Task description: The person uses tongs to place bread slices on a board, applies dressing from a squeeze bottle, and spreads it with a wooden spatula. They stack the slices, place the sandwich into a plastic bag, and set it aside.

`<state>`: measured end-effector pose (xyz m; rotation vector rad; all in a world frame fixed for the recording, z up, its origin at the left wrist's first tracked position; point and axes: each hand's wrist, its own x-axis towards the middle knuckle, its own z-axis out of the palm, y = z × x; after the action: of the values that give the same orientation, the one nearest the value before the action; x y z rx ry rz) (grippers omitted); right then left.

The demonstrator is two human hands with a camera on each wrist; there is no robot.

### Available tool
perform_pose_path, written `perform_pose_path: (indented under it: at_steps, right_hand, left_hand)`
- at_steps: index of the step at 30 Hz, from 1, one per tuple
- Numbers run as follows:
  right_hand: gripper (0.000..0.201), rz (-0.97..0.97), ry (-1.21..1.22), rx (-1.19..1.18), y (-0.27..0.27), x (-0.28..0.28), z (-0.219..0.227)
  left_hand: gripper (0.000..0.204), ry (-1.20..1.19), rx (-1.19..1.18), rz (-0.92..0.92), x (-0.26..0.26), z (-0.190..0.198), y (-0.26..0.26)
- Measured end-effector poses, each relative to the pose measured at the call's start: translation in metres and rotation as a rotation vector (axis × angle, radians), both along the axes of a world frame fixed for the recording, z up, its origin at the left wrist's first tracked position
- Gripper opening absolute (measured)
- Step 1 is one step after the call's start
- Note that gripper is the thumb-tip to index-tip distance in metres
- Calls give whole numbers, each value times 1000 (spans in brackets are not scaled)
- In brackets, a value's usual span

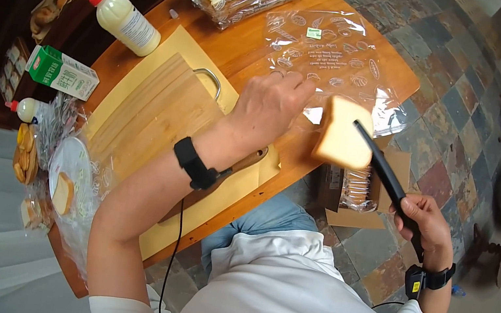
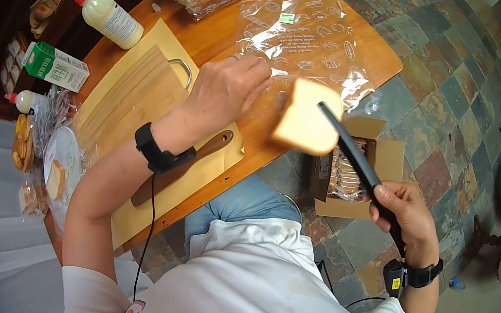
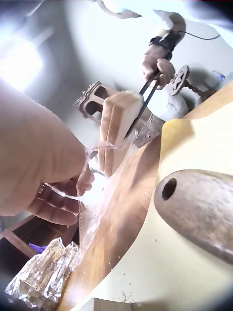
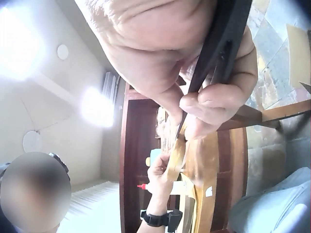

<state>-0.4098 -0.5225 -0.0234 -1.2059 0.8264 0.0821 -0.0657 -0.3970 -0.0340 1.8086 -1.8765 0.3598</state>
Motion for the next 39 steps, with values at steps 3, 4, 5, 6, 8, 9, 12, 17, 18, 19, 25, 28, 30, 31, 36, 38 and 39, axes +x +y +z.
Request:
perform_pose_path:
  at_steps: [3,4,5,6,8,9,12,17,18,19,25,28,30,31,36,38,39]
  right_hand:
    - [31,-176,4,24,-1,1,0]
    - [31,-182,2,17,3,3,1]
    - [31,-173,24,-36,7,9,2]
    - [31,-163,45,-90,10,14,3]
    - [31,-161,66,-133,12,27,1]
    - [32,-192,44,-120,12,36,1]
    - [33,-201,-8,-59,11,57,-4]
    - [37,-126,6,141,-4,68,-2]
    - [36,-107,39,136,-6,67,0]
    - [36,-107,42,133,-8,65,4]
    - [30,-13,71,34,-14,56,4]
    - [27,-78,19,49,-2,75,7]
    - [26,-89,-9,44,1,86,8]
    - [26,-84,-24,41,0,90,5]
    - [27,-75,-46,-32,-2,121,-1]
    - [28,-58,-49,-25,-3,132,2]
    - [29,-35,-50,-38,-4,137,5]
  left_hand:
    - [12,-78,-68,-32,-9,3,0]
    - [13,-90,-104,-49,-15,6,1]
    - [13,-90,-109,-53,-20,9,2]
    - [12,-99,-64,-61,-26,12,2]
    - [12,-111,-24,-74,-37,13,4]
    - [11,-44,-14,-99,-42,13,4]
    - [13,59,-56,-123,-55,6,-2]
    - [9,156,15,-89,-57,-1,1]
    - [8,211,21,-80,-56,-1,2]
    - [8,215,17,-80,-54,-1,2]
    - [9,250,-26,-95,-47,3,0]
    - [10,247,-52,-116,-44,5,-1]
    - [12,223,-59,-109,-41,5,-1]
    - [12,219,-62,-103,-39,5,-1]
    - [12,328,-71,-136,-32,8,-2]
    - [12,346,-68,-156,-27,9,-1]
    - [12,370,-60,-179,-26,8,-1]
